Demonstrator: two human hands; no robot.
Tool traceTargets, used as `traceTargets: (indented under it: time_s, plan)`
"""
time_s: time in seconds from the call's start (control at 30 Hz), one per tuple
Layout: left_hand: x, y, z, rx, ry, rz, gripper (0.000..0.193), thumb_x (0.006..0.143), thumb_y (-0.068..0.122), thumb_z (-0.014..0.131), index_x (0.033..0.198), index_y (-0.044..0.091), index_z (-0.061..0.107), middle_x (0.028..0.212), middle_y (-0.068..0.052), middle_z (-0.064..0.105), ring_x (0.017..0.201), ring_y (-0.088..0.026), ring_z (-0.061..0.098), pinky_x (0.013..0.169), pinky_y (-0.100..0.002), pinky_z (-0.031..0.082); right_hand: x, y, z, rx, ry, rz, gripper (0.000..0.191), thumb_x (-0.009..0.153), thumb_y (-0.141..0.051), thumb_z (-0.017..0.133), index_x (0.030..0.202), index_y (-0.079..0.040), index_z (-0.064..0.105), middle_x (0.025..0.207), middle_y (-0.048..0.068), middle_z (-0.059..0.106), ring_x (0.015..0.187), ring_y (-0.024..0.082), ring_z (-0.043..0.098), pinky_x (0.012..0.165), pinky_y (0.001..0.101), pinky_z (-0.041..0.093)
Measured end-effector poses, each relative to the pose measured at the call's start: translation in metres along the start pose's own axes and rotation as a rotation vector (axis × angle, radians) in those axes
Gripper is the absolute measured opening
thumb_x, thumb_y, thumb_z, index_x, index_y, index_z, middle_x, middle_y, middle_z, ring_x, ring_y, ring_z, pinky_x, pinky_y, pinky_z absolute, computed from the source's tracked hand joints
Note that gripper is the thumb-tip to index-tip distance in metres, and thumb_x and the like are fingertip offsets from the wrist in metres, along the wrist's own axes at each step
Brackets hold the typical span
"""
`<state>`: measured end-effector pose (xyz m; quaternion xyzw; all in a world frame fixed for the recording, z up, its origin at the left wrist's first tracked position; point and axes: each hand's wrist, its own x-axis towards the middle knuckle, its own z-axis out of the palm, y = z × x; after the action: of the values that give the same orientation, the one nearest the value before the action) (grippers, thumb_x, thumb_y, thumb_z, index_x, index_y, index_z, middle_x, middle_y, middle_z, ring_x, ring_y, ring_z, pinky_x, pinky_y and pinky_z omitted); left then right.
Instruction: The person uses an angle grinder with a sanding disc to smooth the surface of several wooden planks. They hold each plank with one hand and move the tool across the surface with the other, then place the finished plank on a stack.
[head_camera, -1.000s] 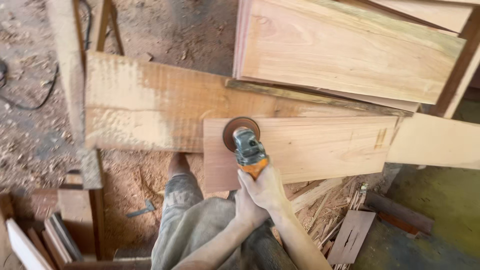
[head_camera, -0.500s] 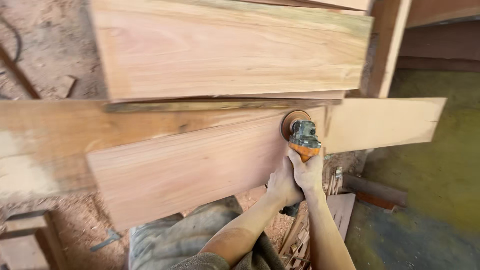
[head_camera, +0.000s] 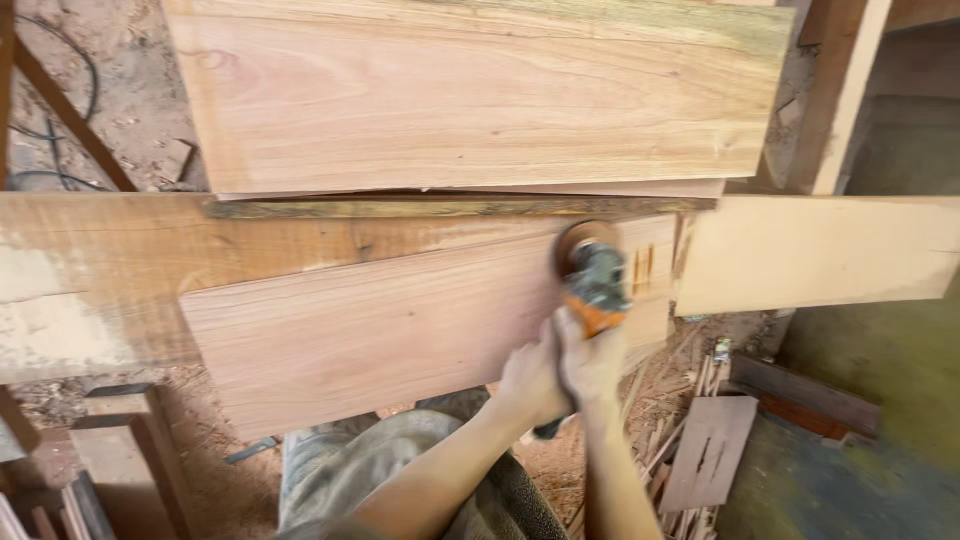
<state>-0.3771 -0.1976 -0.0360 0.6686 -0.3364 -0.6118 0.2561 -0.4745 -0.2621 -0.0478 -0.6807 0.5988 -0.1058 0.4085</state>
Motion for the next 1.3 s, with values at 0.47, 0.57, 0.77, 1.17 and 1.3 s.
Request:
traceTargets:
  time_s: [0.47,0.57,0.77,1.17,1.3]
  plan:
    - [-0.144,-0.12,-0.054,-0.401,0.432,-0.177,0.038,0.086,0.032,0.07,0.118,0.012,0.066,0.108,-0.013,0.076,0.102,-0.028,0.076,0.088,-0.044,0.059,-0.107,-0.136,0.145,-0.327,-0.68,0.029,0.039,0.083,-0.041,0.071,0.104,-0.008,0.068,0.086,0.017,0.077,0.078,0.035,0.077,0.068,0.0432,0.062]
    - [-0.111,-0.089,-0.054,-0.331,0.195,-0.156,0.045,0.089,0.032,0.067,0.126,0.008,0.057,0.111,-0.016,0.074,0.102,-0.032,0.075,0.092,-0.047,0.058,-0.083,-0.114,0.111,-0.155,-0.536,0.079,0.028,0.086,-0.027,0.071,0.106,-0.007,0.07,0.09,0.011,0.077,0.081,0.026,0.076,0.073,0.0389,0.062]
    - [-0.06,-0.031,-0.052,-0.202,0.0,-0.16,0.083,0.078,0.037,0.075,0.133,-0.007,0.03,0.1,-0.028,0.071,0.095,-0.047,0.07,0.091,-0.055,0.055,-0.035,-0.061,0.055,-0.055,-0.193,0.124,0.022,0.089,-0.02,0.076,0.101,-0.002,0.07,0.087,0.008,0.075,0.076,0.019,0.072,0.07,0.0342,0.058]
    - [0.051,0.059,0.003,-0.082,-0.235,-0.079,0.083,0.07,0.037,0.081,0.128,-0.003,0.036,0.106,-0.029,0.07,0.103,-0.047,0.068,0.094,-0.053,0.054,0.057,0.017,-0.051,0.151,0.116,0.248,0.018,0.095,-0.015,0.075,0.1,0.003,0.071,0.09,0.005,0.069,0.077,0.011,0.062,0.067,0.0283,0.051]
    - [0.076,0.075,0.011,-0.032,-0.267,-0.007,0.086,0.064,0.028,0.083,0.131,0.001,0.037,0.105,-0.028,0.072,0.102,-0.047,0.069,0.092,-0.052,0.057,0.074,0.03,-0.069,0.268,0.207,0.196,0.019,0.094,-0.015,0.074,0.106,0.0,0.071,0.097,0.002,0.071,0.083,0.008,0.065,0.072,0.0239,0.053]
